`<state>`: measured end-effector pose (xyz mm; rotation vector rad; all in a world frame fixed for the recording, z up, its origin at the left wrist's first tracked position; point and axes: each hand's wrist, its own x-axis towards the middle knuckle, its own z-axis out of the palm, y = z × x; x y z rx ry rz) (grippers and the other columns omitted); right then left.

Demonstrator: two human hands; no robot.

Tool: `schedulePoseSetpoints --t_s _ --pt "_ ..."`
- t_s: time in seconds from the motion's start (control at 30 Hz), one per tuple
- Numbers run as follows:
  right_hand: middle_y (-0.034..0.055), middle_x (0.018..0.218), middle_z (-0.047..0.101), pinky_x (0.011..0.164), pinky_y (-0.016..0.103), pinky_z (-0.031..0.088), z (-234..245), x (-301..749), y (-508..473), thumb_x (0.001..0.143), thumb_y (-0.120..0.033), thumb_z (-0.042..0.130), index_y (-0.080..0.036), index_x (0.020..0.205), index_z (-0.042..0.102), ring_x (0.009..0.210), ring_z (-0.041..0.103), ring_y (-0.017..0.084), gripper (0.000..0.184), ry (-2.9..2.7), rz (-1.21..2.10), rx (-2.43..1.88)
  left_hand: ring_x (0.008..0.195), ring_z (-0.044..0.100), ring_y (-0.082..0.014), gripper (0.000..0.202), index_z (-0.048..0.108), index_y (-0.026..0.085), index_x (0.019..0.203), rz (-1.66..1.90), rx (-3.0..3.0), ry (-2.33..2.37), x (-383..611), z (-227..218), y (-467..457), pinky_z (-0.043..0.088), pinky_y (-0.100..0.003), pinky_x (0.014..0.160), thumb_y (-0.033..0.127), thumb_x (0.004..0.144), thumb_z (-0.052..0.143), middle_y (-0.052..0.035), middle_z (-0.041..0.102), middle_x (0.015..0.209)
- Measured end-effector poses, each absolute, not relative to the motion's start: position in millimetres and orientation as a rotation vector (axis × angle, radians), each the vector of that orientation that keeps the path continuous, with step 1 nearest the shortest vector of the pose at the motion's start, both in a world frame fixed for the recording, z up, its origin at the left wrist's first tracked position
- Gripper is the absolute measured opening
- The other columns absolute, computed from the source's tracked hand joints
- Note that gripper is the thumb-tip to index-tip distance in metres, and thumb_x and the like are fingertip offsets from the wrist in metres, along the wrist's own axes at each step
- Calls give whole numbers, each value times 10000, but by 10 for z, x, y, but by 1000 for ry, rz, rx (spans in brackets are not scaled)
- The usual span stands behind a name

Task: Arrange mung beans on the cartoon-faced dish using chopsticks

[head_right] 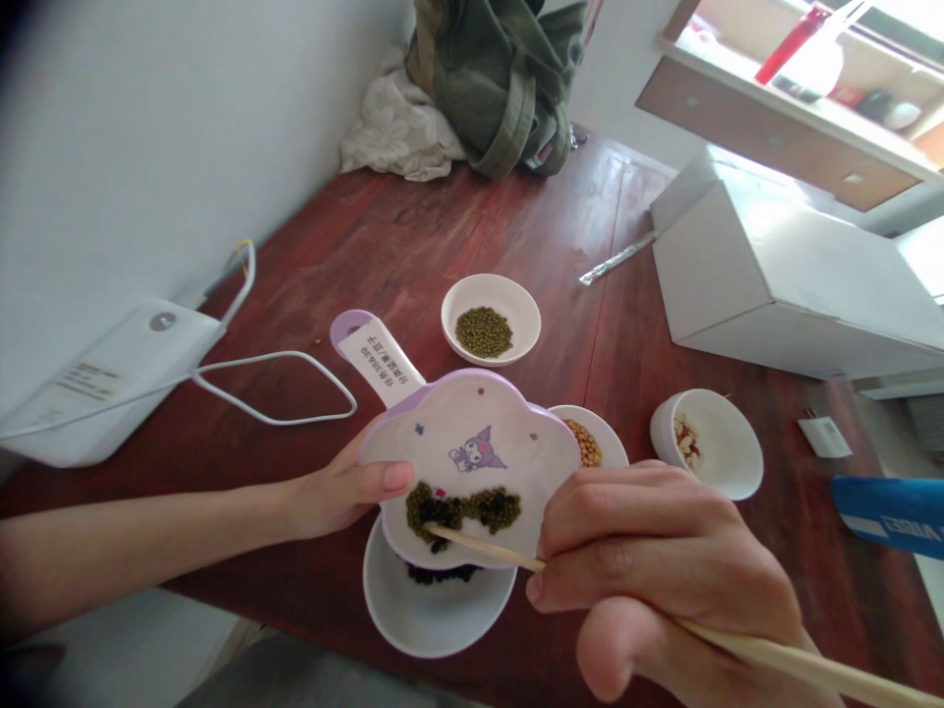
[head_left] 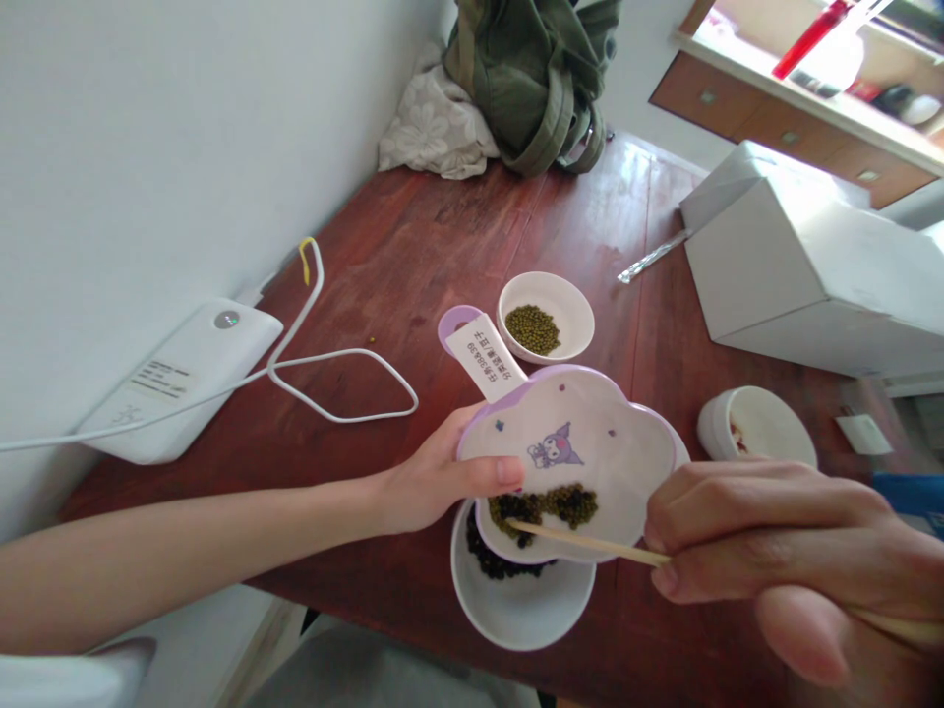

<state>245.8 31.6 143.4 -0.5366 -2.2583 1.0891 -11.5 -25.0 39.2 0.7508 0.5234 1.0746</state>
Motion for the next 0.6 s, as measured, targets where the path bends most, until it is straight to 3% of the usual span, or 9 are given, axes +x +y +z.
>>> schedulePoseSetpoints --t_s 0.17,0.37,0.6 --pt "51 796 833 613 238 628 1463 2527 367 1076 -621 595 -201 857 848 665 792 155 537 -2310 1014 -501 1192 786 -323 610 743 183 1409 1085 742 531 -108 398 -243 616 -429 1038 516 916 875 -151 819 1304" --pt "72 904 854 779 346 702 1348 2726 209 1117 -656 475 -270 943 901 827 842 245 599 -2200 853 -702 1192 785 -335 646 736 164 1400 1075 747 548 -109 400 -255 611 -444 1046 537 895 886 -157 829 1263" --pt "71 909 869 676 270 678 1492 2601 404 1134 -568 500 -237 954 885 767 842 201 538 -2326 1044 -501 1164 788 -324 635 732 158 1386 1074 744 567 -120 406 -263 619 -423 1015 542 900 873 -151 833 1242"
